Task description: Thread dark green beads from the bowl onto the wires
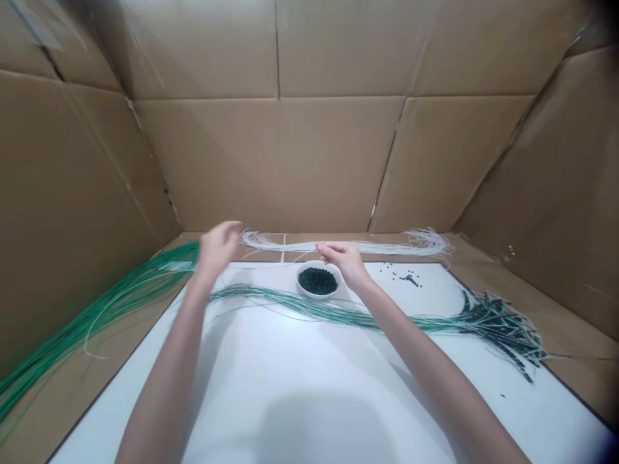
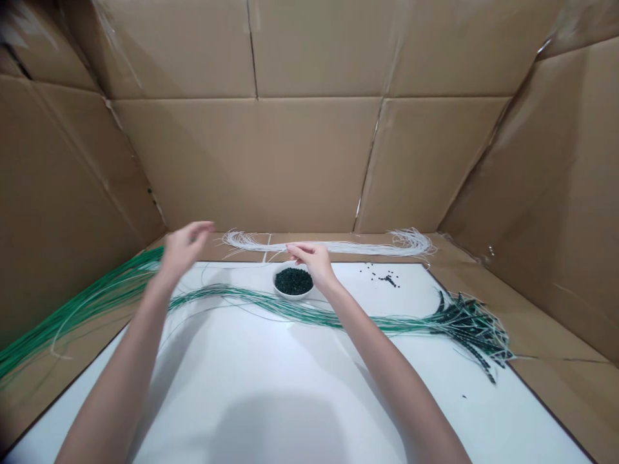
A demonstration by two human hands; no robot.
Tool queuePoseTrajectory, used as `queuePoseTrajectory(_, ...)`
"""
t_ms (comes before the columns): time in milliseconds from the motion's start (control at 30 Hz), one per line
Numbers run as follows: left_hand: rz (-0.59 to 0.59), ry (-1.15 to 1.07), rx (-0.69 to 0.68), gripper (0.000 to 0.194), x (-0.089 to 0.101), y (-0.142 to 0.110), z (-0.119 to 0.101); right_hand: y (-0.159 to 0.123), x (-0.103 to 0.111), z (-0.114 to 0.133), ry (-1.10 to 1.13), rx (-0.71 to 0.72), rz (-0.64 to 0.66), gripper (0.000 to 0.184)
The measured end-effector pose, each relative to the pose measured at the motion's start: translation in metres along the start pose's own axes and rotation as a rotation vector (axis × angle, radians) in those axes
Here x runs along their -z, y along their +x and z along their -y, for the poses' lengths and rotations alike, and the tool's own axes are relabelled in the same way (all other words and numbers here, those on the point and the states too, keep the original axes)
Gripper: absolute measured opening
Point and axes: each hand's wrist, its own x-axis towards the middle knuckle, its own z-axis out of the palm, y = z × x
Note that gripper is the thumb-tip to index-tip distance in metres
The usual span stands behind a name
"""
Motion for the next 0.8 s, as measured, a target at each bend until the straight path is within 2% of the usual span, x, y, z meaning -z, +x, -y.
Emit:
queuePoseTrajectory(67,0.249,-0.237,-0.142,0.029,-0.031,-0.014,-0.034,-0.004,-0.002,0.004,-0.051,0.013,0.041,0.019)
queuePoseTrajectory(100,0.311,-0.327,-0.174,0.028,-0.045,-0.022,-0.047,-0.006,-0.004,0.006,-0.080,0.027,0.062,0.019)
queuePoseTrajectory(167,0.391,-0.483,-0.220,0.029,-0.067,-0.038,-0.064,-0.009,-0.007,0.009,-0.131,0.070,0.096,0.017)
queuePoseTrajectory(233,0.352,-0.619,-0.171,0.026,-0.079,-0.049,-0.068,-0.012,-0.010,0.010,-0.162,0.108,0.111,0.016)
queuePoseTrajectory(367,0.235,-0.643,-0.031,0.026,-0.084,-0.053,-0.061,-0.013,-0.014,0.008,-0.205,0.122,0.056,0.017)
queuePoseTrajectory(533,0.242,-0.614,-0.047,0.028,-0.081,-0.051,-0.061,-0.010,-0.011,0.006,-0.251,0.118,-0.016,0.019)
queuePoseTrajectory(800,0.223,-0.569,-0.035,0.028,-0.081,-0.051,-0.064,-0.007,-0.006,0.007,-0.282,0.114,0.017,0.023)
